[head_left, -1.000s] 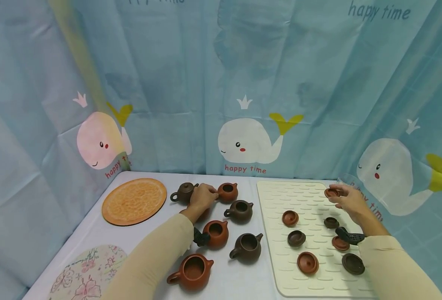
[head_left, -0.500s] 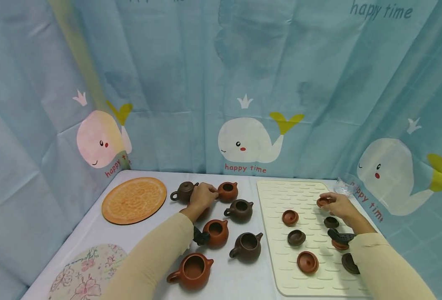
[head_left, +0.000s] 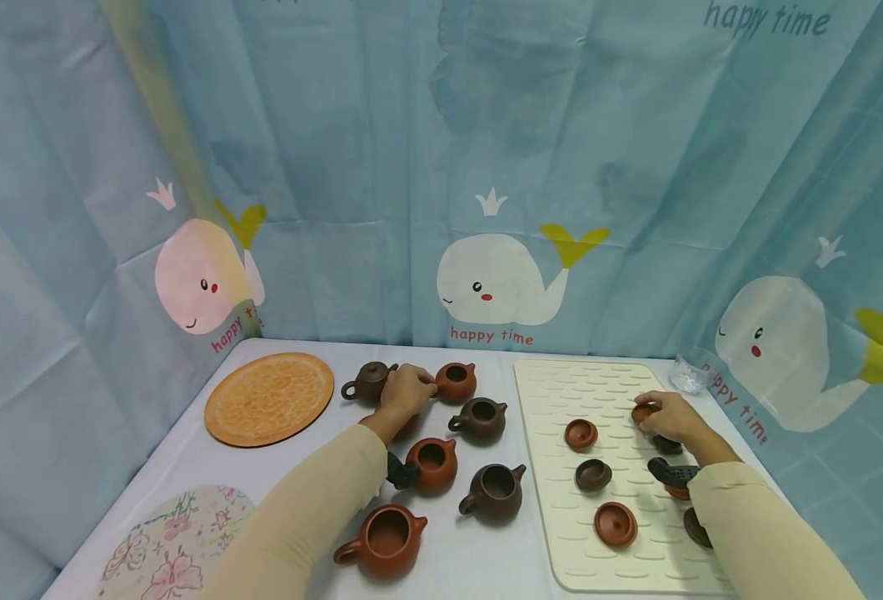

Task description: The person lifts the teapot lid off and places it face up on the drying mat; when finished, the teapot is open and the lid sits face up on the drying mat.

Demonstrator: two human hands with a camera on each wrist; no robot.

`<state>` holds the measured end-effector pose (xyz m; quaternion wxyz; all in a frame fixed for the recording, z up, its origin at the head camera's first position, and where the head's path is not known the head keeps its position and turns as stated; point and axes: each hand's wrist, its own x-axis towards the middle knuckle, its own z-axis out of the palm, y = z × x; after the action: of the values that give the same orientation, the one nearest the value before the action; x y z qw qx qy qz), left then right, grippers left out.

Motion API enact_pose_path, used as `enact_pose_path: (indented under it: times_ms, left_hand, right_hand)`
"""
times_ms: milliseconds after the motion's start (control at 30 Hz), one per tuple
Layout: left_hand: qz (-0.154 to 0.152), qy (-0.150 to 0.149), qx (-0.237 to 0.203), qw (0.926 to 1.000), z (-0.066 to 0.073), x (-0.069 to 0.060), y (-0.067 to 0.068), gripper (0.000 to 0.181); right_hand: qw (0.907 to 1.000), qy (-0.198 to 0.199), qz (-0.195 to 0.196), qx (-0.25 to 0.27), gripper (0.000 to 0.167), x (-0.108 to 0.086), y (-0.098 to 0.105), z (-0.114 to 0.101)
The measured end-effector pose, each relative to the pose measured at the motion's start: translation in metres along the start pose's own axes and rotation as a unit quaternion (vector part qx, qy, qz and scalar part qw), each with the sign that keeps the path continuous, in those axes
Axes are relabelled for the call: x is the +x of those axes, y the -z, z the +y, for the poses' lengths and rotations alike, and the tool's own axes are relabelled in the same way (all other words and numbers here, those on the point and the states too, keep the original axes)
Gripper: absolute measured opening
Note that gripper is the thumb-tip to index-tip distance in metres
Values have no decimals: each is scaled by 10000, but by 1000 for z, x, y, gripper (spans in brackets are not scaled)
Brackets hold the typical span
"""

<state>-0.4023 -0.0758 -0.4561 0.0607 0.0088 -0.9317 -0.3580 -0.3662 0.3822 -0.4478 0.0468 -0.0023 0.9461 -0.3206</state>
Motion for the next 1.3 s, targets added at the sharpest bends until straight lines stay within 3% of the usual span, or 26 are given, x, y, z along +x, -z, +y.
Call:
enact_pose_path:
  times_ms: [333,867,1133,1300]
  left_hand:
    - [-26,74,26,10000,1,0,-1,6]
    - [-25,-9,-33,10000,0,-1,-1,6]
    - [9,-42,-47,10000,2,-2,0,6]
    - [-4,-57,22,10000,3,-1,2,5]
  right_hand:
    - [9990,54,66,-437,50,0,-4,0]
    - [9987,-78,290,-415,48,0,-8,9]
    - [9979,-456,434,-123,57,-3,-7,12]
    - [9984,-298,459,-149,56,-7,-1,9]
